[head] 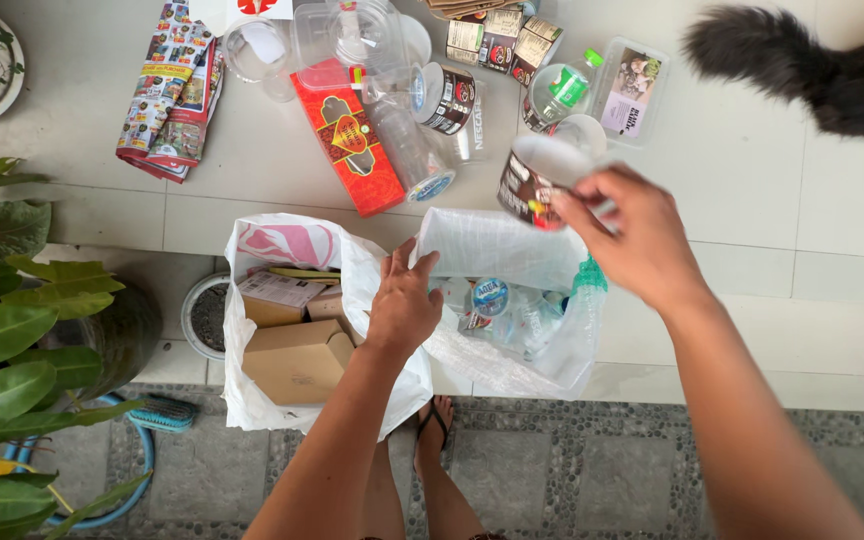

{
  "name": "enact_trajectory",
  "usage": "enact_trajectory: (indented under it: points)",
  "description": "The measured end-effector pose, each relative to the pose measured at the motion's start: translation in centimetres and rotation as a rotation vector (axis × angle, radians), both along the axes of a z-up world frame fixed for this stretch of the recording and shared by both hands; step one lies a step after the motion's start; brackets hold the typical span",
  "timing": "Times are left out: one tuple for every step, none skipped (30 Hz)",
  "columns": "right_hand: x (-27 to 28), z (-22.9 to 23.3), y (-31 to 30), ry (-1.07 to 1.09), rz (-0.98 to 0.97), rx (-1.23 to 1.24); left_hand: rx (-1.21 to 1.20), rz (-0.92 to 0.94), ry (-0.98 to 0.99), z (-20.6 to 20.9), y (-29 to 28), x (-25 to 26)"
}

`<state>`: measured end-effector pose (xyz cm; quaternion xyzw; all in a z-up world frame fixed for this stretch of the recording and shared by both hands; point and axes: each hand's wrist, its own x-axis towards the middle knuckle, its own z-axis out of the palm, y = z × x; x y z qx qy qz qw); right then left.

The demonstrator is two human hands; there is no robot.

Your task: The person sorts recyclable materials from a pile on the floor into two separate plastic bags. They handle plastic bottles, cardboard boxes, and plastic containers, placing them into the bags one by one. A cat is visible nearby but not interacted with.

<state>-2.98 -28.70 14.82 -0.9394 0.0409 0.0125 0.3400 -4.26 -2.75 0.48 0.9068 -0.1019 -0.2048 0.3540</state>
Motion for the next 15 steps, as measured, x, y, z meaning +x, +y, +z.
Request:
enact_trajectory:
  points:
    - [-1.4,0.5,0.3,0.028,-0.051,0.113,0.0,0.0,-0.007,0.0,0.0,-0.4]
    - [-2.6,0.7,0.7,0.16,-0.147,0.161,0.0,-0.001,-0.017,0.0,-0.1,-0.6]
    - [-3.8,0.9,1.2,0.293,-0.243,0.209,0.001,-0.001,-0.026,0.0,-0.1,-0.8]
    - [-4.8,1.0,1.6,0.426,-0.336,0.257,-0.001,-0.004,-0.015,0.0,-0.1,-1.0]
    - [-5.7,0.8,2.1,0.448,-0.314,0.229,-0.004,-0.006,-0.003,-0.1,-0.1,-1.2]
    - [-6.5,0.4,2.8,0.471,-0.291,0.2,-0.007,-0.007,0.01,-0.3,0.0,-1.4]
    - [-7.2,-0.1,3.4,0.494,-0.268,0.17,-0.011,-0.009,0.002,-0.4,0.1,-1.6]
    - [-7.9,-0.8,3.9,0.556,-0.221,0.08,-0.015,-0.011,-0.004,-0.6,0.1,-1.7]
    - [-8.4,-1.7,4.3,0.616,-0.173,-0.01,-0.02,-0.012,-0.011,-0.6,0.2,-1.8]
    - [-8.8,-2.8,4.7,0.674,-0.126,-0.101,-0.03,-0.026,0.029,-0.4,0.4,-2.0]
    - [-9.4,-4.1,5.2,0.538,-0.089,-0.151,-0.039,-0.039,0.069,-0.1,0.5,-2.3]
    - [-9.9,-5.6,5.6,0.401,-0.052,-0.2,-0.049,-0.053,0.108,0.3,0.5,-2.4]
    - [-10.1,-7.2,5.9,0.264,-0.015,-0.248,-0.017,-0.071,0.152,0.8,0.6,-2.5]
    - [-10.1,-9.0,6.0,0.377,0.009,-0.23,0.016,-0.087,0.196,1.3,0.6,-2.7]
    - [-10.1,-10.9,6.0,0.49,0.032,-0.211,0.049,-0.103,0.24,1.6,0.6,-2.7]
